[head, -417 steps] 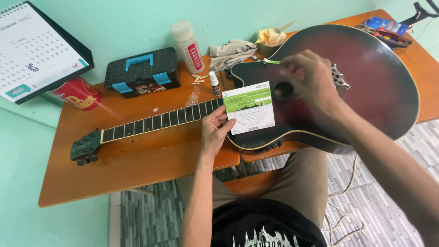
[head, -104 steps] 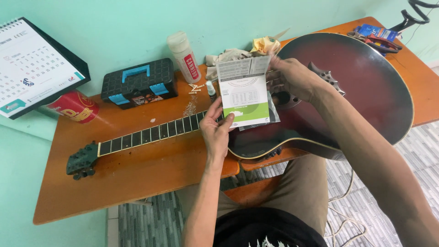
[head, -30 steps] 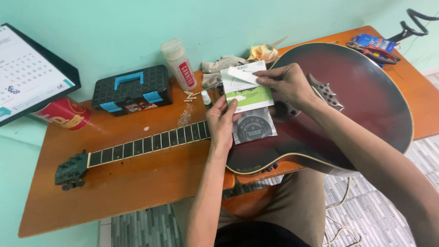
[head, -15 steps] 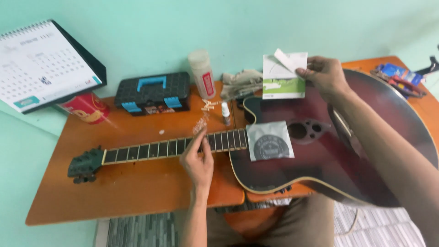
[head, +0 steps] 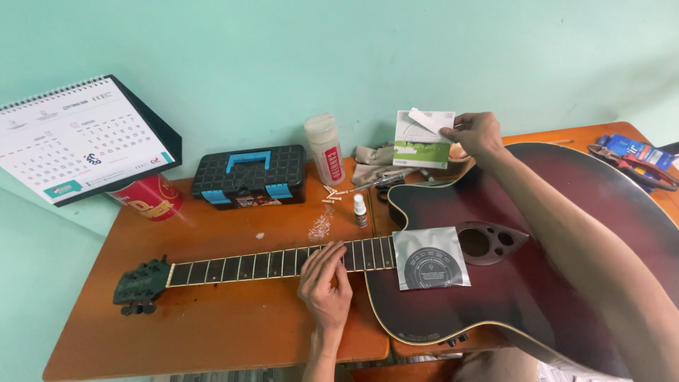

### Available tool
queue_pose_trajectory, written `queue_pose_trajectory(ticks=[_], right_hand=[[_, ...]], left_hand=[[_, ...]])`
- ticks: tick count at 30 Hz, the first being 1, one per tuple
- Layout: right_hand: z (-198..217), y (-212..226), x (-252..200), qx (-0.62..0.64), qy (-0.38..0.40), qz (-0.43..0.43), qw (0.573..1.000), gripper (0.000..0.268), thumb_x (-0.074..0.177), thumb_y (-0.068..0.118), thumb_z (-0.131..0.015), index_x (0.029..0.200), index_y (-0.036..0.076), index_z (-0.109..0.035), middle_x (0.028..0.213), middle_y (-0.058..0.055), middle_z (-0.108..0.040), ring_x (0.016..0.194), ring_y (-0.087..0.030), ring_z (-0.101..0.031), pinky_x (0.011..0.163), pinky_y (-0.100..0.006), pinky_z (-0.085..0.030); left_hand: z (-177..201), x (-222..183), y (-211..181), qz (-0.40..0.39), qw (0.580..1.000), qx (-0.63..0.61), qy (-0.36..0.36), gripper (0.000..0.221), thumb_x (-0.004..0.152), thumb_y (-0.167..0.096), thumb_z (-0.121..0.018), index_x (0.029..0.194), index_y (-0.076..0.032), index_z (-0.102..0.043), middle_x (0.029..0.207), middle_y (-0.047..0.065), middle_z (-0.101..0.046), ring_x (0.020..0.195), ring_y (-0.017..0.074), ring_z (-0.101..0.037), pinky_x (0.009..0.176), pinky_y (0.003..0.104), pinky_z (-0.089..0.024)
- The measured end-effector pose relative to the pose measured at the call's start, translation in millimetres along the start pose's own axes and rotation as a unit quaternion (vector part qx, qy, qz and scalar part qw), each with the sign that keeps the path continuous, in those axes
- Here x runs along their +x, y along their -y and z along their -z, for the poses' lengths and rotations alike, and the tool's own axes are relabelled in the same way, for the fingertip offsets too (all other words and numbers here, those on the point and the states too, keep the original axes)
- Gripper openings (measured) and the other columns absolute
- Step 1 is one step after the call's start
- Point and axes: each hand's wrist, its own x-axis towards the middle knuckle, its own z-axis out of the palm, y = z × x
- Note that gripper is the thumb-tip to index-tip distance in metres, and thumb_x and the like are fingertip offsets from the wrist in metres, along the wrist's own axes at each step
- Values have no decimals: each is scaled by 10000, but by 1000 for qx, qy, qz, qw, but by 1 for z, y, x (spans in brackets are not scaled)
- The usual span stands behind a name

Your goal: The person removes guitar strings from their packaging and feeds them through the bridge and soundhole of a guitar.

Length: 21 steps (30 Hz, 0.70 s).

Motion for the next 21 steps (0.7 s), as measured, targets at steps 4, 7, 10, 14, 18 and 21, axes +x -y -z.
queue_pose_trajectory(ticks=[4, 7, 10, 14, 18, 21], right_hand=[[0, -6, 9, -32, 33, -20, 999, 331, 816, 167, -888, 1069, 6, -747, 951, -141, -773, 741, -193, -697, 553, -339, -639], [-5, -21, 21, -24, 78, -27, 996, 410, 797, 81, -888, 1128, -70, -698, 934, -200, -739, 632, -280, -694, 600, -362, -675], [-7, -44, 44, -244, 75, 62, 965, 432, 756, 223, -931, 1121, 46, -781, 955, -150, -792, 863, -226, -747, 773, -343, -614], [-4, -45, 40, -290, 82, 72, 951, 477, 697, 302, -959, 1098, 102, -797, 919, -35, -805, 930, -159, -723, 762, -343, -586], [1, -42, 34, -275, 90, 89, 953, 585, 711, 327, -946, 1220, 108, -759, 974, -42, -804, 984, -170, -714, 821, -350, -567], [12, -38, 17, -277, 52, 122, 952, 664, 715, 395, -919, 1302, 159, -717, 1112, -17, -776, 1060, -231, -687, 847, -419, -541]], left_hand=[[-1, 2, -4, 5, 1000, 3, -9, 238, 913, 25, -629, 1076, -72, -772, 1091, 52, -786, 1082, 213, -754, 1040, 396, -541], [-2, 2, -3, 3, 1000, 4, -13, 234, 918, 21, -623, 1071, -74, -771, 1088, 53, -786, 1075, 214, -756, 1035, 392, -546], [0, 4, -4, 1, 1000, 8, -11, 244, 903, 37, -630, 1068, -73, -773, 1084, 56, -787, 1068, 218, -759, 1017, 394, -556], [-1, 5, -6, 3, 1000, 2, -12, 240, 905, 42, -630, 1068, -63, -772, 1084, 64, -787, 1069, 221, -759, 1025, 391, -550], [0, 5, -5, -1, 1000, 3, -13, 230, 909, 36, -633, 1065, -60, -773, 1081, 71, -787, 1062, 226, -760, 1019, 398, -553], [-1, 2, -3, 1, 1000, 1, -9, 211, 924, 12, -636, 1067, -59, -774, 1083, 71, -786, 1064, 222, -759, 1030, 400, -547]])
